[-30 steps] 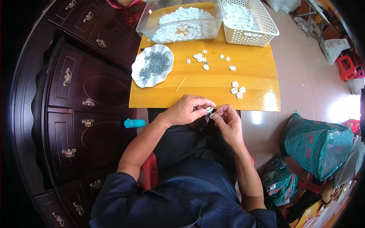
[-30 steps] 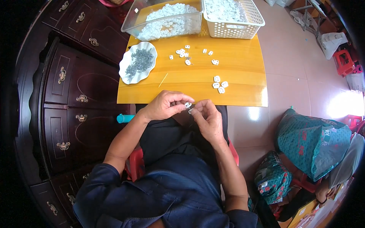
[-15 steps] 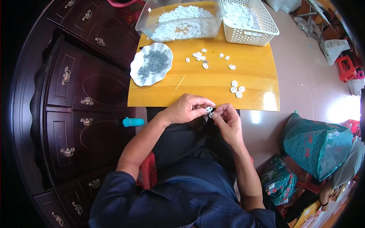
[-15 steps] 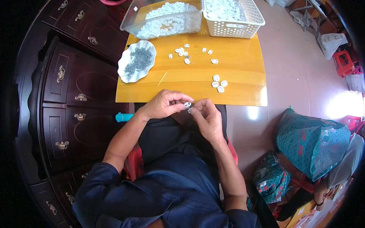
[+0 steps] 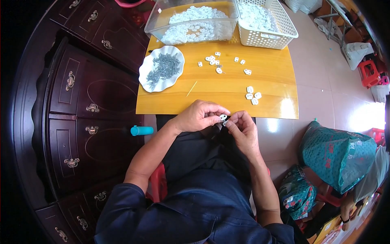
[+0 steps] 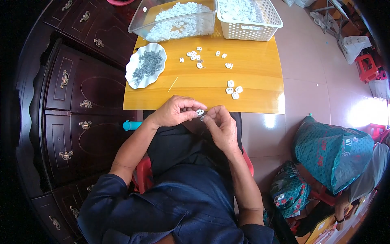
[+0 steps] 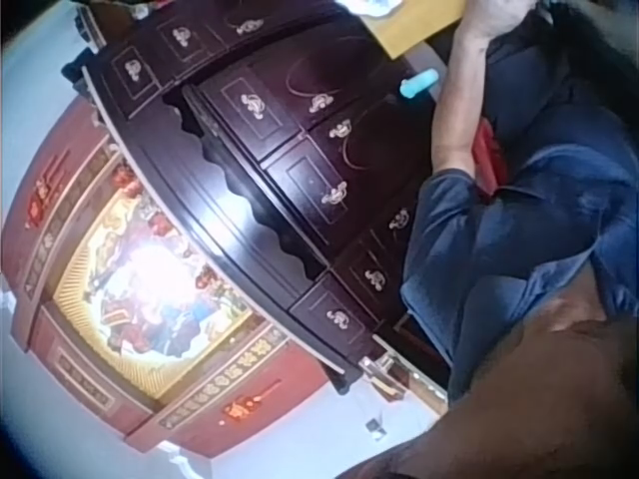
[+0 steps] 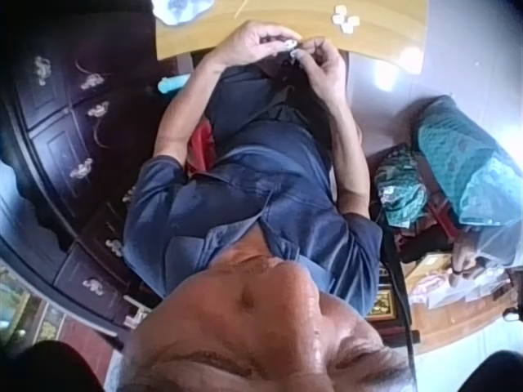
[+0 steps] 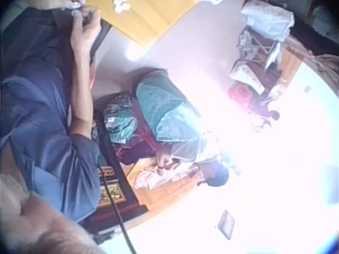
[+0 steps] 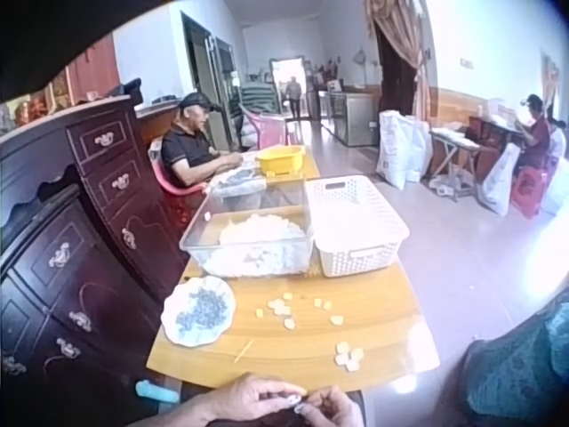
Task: The person is manually assembling small white plastic components by inserting metal pins.
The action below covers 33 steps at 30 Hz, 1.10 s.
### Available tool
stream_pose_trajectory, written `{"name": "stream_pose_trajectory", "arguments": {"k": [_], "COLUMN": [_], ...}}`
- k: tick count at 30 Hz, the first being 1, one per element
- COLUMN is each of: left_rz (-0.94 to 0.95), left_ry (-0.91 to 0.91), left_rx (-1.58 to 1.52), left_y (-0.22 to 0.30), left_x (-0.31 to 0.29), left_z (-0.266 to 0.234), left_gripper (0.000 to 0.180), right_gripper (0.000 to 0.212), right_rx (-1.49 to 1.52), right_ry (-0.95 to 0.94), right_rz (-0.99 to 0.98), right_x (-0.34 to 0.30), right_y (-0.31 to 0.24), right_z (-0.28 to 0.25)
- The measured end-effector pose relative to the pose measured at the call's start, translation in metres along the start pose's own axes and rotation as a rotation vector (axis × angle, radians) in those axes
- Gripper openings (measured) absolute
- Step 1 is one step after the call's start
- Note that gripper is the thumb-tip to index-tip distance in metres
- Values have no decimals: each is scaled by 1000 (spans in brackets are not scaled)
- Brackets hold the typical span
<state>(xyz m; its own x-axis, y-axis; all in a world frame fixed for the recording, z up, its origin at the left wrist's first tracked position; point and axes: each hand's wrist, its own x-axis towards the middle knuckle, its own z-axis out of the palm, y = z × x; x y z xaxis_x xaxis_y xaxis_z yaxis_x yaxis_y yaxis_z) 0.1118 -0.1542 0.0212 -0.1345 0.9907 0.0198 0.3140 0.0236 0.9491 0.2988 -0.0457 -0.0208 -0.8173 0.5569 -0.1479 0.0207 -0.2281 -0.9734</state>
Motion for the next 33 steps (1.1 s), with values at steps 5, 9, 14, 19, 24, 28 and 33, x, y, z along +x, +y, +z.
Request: {"name": "stream_pose_trajectory", "arguments": {"k": [5, 9, 14, 19, 24, 28, 33], "left_rz": [22, 21, 16, 33, 38, -1, 70], "left_ry": [-18, -10, -35, -57, -73, -73, -61], "left_rx": [38, 13, 23, 46, 28, -9, 39], "left_y": [0, -4, -1, -2, 1, 3, -2], "left_x": [1, 1, 4, 7, 9, 9, 10], "left_z": [-1, 2, 1, 3, 4, 4, 4], "left_gripper": [26, 26, 27, 26, 25, 24, 24], "right_gripper": [12, 12, 12, 12, 11, 11, 11], "right_rx": [5, -4, 39, 138, 224, 320, 388], "right_ry": [-1, 7, 18, 18, 29, 51, 63], "right_rz": [-2, -11, -7, 12, 43, 60, 101], "right_x": [0, 0, 0, 2, 0, 0, 0], "right_y": [-2, 0, -1, 0, -3, -3, -5], "right_z": [1, 0, 0, -2, -1, 2, 5]}}
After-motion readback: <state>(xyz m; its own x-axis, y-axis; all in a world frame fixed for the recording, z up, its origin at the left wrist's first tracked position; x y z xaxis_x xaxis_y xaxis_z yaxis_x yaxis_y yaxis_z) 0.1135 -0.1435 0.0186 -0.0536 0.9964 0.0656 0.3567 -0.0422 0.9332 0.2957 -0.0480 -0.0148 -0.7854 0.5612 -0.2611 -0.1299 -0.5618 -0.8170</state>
